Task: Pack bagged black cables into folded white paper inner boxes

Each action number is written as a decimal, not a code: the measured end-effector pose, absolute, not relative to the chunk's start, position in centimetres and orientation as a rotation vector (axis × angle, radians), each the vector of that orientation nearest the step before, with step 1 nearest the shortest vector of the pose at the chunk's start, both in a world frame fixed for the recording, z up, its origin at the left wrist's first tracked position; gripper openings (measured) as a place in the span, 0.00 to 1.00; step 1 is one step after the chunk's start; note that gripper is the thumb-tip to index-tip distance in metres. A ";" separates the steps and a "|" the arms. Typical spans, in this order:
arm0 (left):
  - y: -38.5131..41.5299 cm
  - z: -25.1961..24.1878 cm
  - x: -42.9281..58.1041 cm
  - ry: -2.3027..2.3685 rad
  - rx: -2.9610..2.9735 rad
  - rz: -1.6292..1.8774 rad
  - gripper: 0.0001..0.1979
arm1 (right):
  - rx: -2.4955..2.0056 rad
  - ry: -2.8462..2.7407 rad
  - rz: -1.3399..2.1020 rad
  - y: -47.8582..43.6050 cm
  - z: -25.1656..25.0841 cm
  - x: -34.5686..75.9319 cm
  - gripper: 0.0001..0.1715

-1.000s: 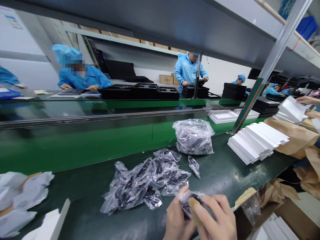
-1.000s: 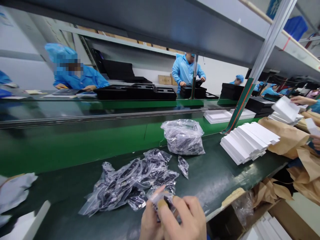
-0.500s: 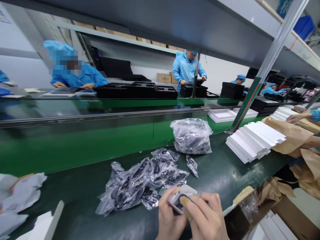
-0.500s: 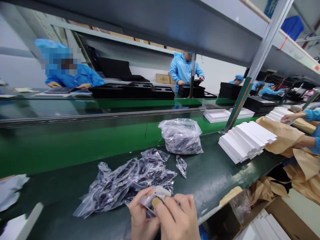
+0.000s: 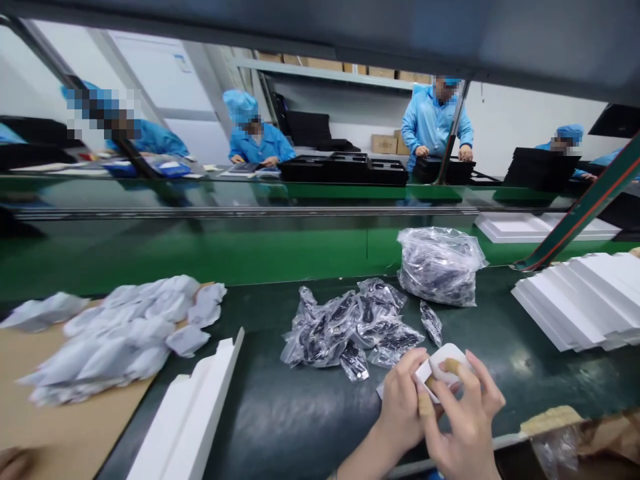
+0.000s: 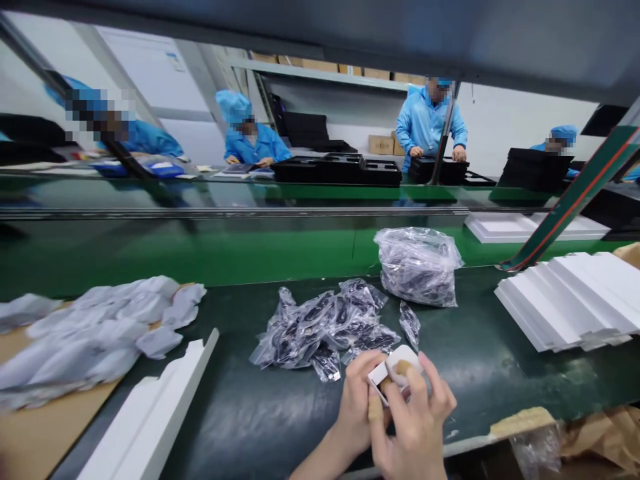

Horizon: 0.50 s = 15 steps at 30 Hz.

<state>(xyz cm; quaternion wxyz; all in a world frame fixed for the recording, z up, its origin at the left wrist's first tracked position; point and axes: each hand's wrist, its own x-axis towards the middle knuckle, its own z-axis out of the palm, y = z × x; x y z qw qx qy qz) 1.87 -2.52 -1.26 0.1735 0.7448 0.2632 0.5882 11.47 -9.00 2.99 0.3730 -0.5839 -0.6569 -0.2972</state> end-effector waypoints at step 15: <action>-2.1 -0.9 1.8 0.685 1.941 1.607 0.20 | -1.314 -1.455 0.528 -9.1 6.3 12.7 0.13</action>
